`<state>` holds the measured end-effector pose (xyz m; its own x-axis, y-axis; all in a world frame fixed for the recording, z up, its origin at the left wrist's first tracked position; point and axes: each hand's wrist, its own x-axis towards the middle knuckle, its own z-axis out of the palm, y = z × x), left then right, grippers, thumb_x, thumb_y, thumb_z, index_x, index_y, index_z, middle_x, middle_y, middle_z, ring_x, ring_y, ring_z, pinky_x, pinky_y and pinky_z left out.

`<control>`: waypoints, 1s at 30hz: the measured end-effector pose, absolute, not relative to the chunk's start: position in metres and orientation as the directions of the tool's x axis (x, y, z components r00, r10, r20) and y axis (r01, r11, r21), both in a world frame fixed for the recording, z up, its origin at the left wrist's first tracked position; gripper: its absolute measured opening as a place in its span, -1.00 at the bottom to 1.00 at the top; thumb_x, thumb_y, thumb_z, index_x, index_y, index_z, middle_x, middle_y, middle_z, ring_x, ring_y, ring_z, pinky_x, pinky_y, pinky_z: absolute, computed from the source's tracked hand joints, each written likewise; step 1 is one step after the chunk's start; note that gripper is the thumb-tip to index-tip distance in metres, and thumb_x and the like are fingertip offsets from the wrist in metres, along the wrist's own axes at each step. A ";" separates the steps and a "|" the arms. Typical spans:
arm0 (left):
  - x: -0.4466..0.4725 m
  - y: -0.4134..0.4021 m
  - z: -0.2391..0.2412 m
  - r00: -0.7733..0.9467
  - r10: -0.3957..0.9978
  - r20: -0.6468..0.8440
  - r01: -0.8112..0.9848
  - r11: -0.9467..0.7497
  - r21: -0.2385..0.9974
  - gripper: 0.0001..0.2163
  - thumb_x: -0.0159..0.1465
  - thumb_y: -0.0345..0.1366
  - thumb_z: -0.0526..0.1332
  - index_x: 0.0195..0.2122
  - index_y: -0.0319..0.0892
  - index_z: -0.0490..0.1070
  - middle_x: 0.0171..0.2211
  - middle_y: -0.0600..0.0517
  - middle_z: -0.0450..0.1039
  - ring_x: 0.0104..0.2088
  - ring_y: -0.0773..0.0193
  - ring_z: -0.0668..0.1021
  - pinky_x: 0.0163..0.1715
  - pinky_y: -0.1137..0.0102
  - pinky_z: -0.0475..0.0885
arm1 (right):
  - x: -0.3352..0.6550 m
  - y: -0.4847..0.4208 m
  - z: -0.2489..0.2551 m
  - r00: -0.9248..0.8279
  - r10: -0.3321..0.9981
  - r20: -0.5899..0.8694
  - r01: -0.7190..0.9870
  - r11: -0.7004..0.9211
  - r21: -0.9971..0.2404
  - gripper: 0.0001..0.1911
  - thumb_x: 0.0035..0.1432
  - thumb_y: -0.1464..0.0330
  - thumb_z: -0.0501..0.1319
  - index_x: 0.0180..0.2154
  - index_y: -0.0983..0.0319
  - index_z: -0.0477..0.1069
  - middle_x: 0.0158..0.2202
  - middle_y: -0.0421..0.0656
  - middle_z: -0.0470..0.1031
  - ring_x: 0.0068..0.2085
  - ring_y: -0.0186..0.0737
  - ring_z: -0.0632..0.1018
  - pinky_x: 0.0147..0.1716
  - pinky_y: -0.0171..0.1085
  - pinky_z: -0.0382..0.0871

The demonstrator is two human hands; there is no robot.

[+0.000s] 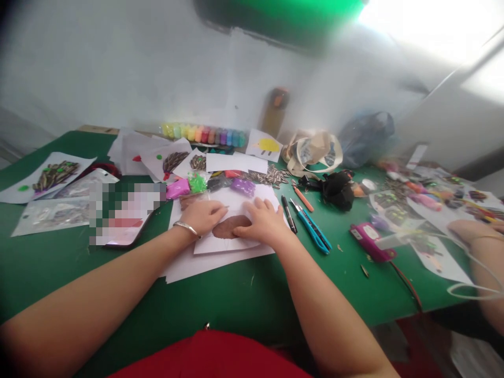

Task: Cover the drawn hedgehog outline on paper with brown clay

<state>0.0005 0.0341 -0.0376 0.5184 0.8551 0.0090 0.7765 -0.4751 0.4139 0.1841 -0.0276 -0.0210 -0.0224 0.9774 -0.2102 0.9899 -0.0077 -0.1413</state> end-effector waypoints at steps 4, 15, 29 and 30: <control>0.000 0.035 -0.039 0.513 0.858 0.013 0.780 -0.472 0.411 -0.67 0.30 -0.13 -0.01 -0.42 -0.11 0.49 -0.36 0.00 0.55 -0.33 0.14 0.50 -0.43 0.34 0.18 | 0.169 -0.029 -0.022 -0.076 0.986 -0.146 0.979 0.046 -0.199 -0.05 -0.03 -0.22 0.11 0.32 0.00 -0.03 0.39 -0.02 -0.12 0.35 0.26 -0.09 0.17 0.38 -0.25; 0.001 0.036 -0.037 0.509 0.861 -0.001 0.791 -0.468 0.394 -0.67 0.30 -0.13 -0.02 -0.43 -0.09 0.46 -0.36 0.01 0.55 -0.32 0.12 0.51 -0.42 0.31 0.17 | 0.160 -0.030 -0.026 -0.092 0.988 -0.123 0.964 0.058 -0.259 -0.02 -0.05 -0.22 0.14 0.32 -0.01 -0.04 0.39 0.00 -0.11 0.36 0.27 -0.14 0.19 0.37 -0.32; 0.001 0.037 -0.040 0.509 0.861 0.013 0.778 -0.467 0.421 -0.65 0.30 -0.11 -0.02 -0.51 -0.11 0.41 -0.42 0.05 0.53 -0.36 0.19 0.49 -0.43 0.33 0.16 | 0.188 -0.025 -0.024 -0.073 0.987 -0.141 0.942 0.022 -0.334 -0.08 0.03 -0.26 0.00 0.34 -0.05 -0.10 0.40 -0.09 -0.10 0.37 0.19 -0.11 0.22 0.31 -0.26; 0.000 0.037 -0.040 0.507 0.862 0.016 0.775 -0.464 0.428 -0.65 0.30 -0.11 -0.02 -0.52 -0.11 0.41 -0.44 0.05 0.52 -0.38 0.20 0.48 -0.44 0.34 0.16 | 0.194 -0.023 -0.023 -0.017 0.991 -0.135 0.944 -0.028 -0.328 -0.10 0.06 -0.24 0.01 0.34 -0.04 -0.09 0.39 -0.08 -0.08 0.37 0.19 -0.10 0.22 0.31 -0.24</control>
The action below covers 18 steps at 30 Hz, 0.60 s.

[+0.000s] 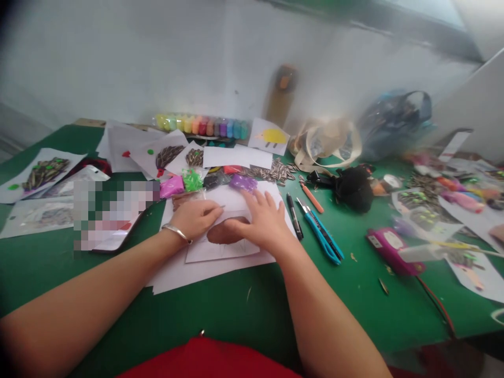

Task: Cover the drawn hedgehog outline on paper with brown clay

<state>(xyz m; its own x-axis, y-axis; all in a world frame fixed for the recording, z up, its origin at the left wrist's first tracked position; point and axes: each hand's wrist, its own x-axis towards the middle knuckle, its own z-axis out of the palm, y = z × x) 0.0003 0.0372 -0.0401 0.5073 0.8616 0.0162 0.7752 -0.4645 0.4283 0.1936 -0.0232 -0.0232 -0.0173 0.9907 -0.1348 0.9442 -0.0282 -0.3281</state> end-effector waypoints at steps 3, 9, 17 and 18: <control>0.000 0.037 -0.039 0.499 0.866 0.027 0.768 -0.457 0.449 -0.64 0.30 -0.11 -0.01 -0.54 -0.12 0.39 -0.46 0.05 0.51 -0.40 0.22 0.47 -0.45 0.34 0.15 | 0.203 -0.020 -0.024 0.075 0.990 -0.121 0.949 -0.108 -0.295 -0.17 0.12 -0.16 0.01 0.33 0.01 -0.06 0.38 -0.04 -0.04 0.36 0.21 -0.06 0.20 0.33 -0.20; -0.001 0.035 -0.039 0.500 0.864 0.051 0.753 -0.463 0.467 -0.65 0.30 -0.12 0.01 -0.55 -0.13 0.39 -0.49 0.06 0.49 -0.42 0.24 0.46 -0.45 0.34 0.17 | 0.189 -0.017 -0.033 0.040 0.993 -0.112 0.972 -0.065 -0.224 -0.22 0.13 -0.04 0.10 0.32 0.05 0.01 0.37 -0.02 -0.01 0.34 0.27 -0.03 0.18 0.36 -0.21; -0.001 0.037 -0.040 0.510 0.859 0.042 0.743 -0.464 0.481 -0.64 0.30 -0.12 0.01 -0.56 -0.13 0.38 -0.50 0.06 0.49 -0.44 0.24 0.45 -0.46 0.34 0.14 | 0.186 -0.017 -0.035 0.034 0.994 -0.106 0.965 -0.060 -0.255 -0.17 0.10 -0.10 0.09 0.32 0.02 -0.03 0.38 -0.03 -0.06 0.36 0.26 -0.07 0.20 0.33 -0.23; -0.001 0.037 -0.041 0.508 0.861 0.040 0.744 -0.461 0.484 -0.64 0.30 -0.11 0.01 -0.56 -0.13 0.38 -0.49 0.06 0.49 -0.44 0.24 0.45 -0.46 0.34 0.15 | 0.184 -0.018 -0.035 0.022 0.994 -0.109 0.969 -0.048 -0.243 -0.17 0.09 -0.09 0.11 0.32 0.02 -0.02 0.38 -0.02 -0.07 0.36 0.28 -0.08 0.20 0.35 -0.25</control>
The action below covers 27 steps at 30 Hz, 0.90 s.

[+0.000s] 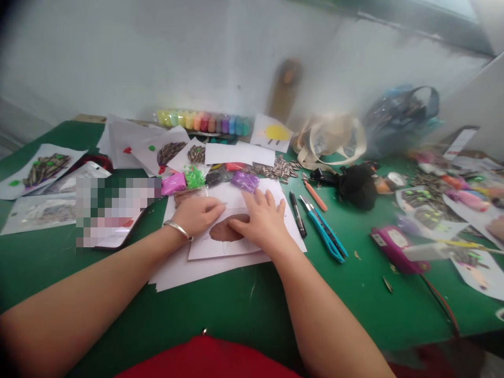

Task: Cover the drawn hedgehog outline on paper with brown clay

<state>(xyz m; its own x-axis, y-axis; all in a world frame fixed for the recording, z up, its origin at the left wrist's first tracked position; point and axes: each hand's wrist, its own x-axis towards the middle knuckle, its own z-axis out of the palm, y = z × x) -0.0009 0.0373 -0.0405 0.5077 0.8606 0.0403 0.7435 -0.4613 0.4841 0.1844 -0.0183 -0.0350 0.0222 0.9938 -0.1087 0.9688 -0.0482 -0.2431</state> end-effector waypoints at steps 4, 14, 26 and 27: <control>0.000 0.037 -0.040 0.507 0.862 0.032 0.744 -0.456 0.489 -0.65 0.30 -0.12 0.00 -0.55 -0.13 0.37 -0.49 0.06 0.49 -0.42 0.24 0.45 -0.45 0.33 0.15 | 0.175 -0.023 -0.035 -0.015 0.998 -0.062 0.974 0.001 -0.227 -0.15 0.09 -0.08 0.13 0.33 0.01 -0.06 0.40 -0.02 -0.14 0.36 0.27 -0.14 0.20 0.34 -0.30; -0.001 0.038 -0.040 0.499 0.866 0.039 0.731 -0.445 0.517 -0.66 0.30 -0.13 0.00 -0.55 -0.13 0.37 -0.48 0.07 0.49 -0.43 0.24 0.45 -0.43 0.34 0.19 | 0.163 -0.021 -0.036 -0.041 0.997 -0.064 0.962 0.022 -0.273 -0.16 0.09 -0.06 0.14 0.33 0.01 -0.07 0.41 -0.04 -0.20 0.37 0.23 -0.19 0.21 0.34 -0.32; -0.001 0.038 -0.041 0.487 0.873 0.039 0.744 -0.438 0.505 -0.66 0.29 -0.12 0.00 -0.54 -0.13 0.38 -0.47 0.06 0.49 -0.41 0.23 0.45 -0.44 0.34 0.19 | 0.160 -0.017 -0.039 -0.016 0.995 -0.100 0.955 -0.015 -0.295 -0.18 0.09 -0.05 0.14 0.32 0.01 -0.02 0.40 -0.06 -0.15 0.37 0.26 -0.14 0.19 0.38 -0.29; -0.001 0.038 -0.041 0.486 0.873 0.035 0.745 -0.434 0.507 -0.66 0.29 -0.12 -0.01 -0.55 -0.13 0.38 -0.48 0.06 0.49 -0.42 0.23 0.45 -0.44 0.34 0.19 | 0.162 -0.017 -0.038 -0.007 0.995 -0.097 0.952 -0.023 -0.306 -0.18 0.10 -0.05 0.14 0.32 0.01 -0.02 0.40 -0.06 -0.13 0.36 0.25 -0.12 0.19 0.37 -0.27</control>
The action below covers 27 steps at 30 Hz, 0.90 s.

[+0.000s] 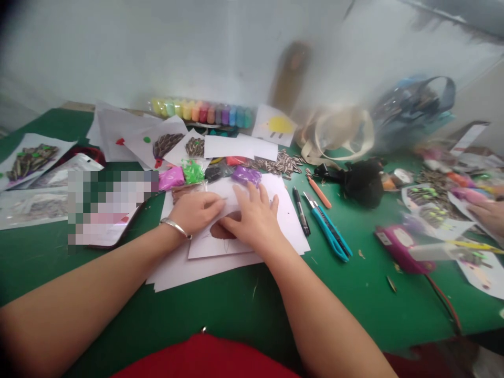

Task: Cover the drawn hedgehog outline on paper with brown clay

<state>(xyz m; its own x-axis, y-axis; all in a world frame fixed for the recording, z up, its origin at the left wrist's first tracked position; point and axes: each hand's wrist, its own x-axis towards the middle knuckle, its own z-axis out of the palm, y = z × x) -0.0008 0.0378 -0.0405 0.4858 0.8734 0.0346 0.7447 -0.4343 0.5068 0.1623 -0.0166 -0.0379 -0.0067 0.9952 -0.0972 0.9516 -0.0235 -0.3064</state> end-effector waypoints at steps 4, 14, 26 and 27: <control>-0.001 0.037 -0.039 0.476 0.879 0.020 0.737 -0.412 0.537 -0.65 0.29 -0.10 0.00 -0.55 -0.13 0.39 -0.49 0.06 0.49 -0.42 0.23 0.46 -0.43 0.35 0.19 | 0.190 -0.017 -0.027 0.058 0.998 -0.035 0.927 -0.067 -0.368 -0.21 0.13 0.00 0.13 0.33 0.03 -0.04 0.38 -0.09 -0.04 0.36 0.19 -0.03 0.22 0.27 -0.10; -0.003 0.041 -0.040 0.490 0.872 0.007 0.728 -0.414 0.546 -0.66 0.30 -0.09 0.00 -0.51 -0.12 0.41 -0.44 0.06 0.52 -0.38 0.21 0.48 -0.42 0.34 0.20 | 0.199 -0.050 -0.005 -0.254 0.964 0.083 0.959 0.262 -0.107 -0.50 0.28 0.08 0.01 0.15 0.13 0.34 0.30 -0.11 0.18 0.34 0.05 0.06 0.28 0.13 -0.16; -0.002 0.037 -0.041 0.497 0.868 0.020 0.728 -0.429 0.535 -0.66 0.30 -0.12 0.01 -0.54 -0.13 0.38 -0.46 0.05 0.51 -0.40 0.22 0.47 -0.43 0.34 0.19 | 0.180 -0.059 -0.031 -0.301 0.953 0.017 0.951 0.301 -0.067 -0.45 0.33 0.02 -0.15 0.19 0.06 0.28 0.36 -0.15 0.04 0.35 0.12 -0.04 0.26 0.24 -0.27; -0.002 0.037 -0.041 0.499 0.866 0.021 0.726 -0.432 0.536 -0.66 0.30 -0.12 0.01 -0.54 -0.13 0.38 -0.46 0.05 0.50 -0.40 0.22 0.47 -0.43 0.34 0.18 | 0.181 -0.060 -0.032 -0.297 0.954 0.029 0.952 0.298 -0.067 -0.44 0.33 0.02 -0.15 0.22 0.06 0.24 0.37 -0.13 0.01 0.35 0.13 -0.04 0.26 0.26 -0.26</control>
<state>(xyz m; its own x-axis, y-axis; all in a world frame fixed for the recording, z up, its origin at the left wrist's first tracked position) -0.0023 0.0374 -0.0406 0.4994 0.8661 0.0211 0.7258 -0.4316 0.5357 0.1807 -0.0596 -0.0324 -0.2969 0.9545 0.0287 0.9521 0.2982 -0.0675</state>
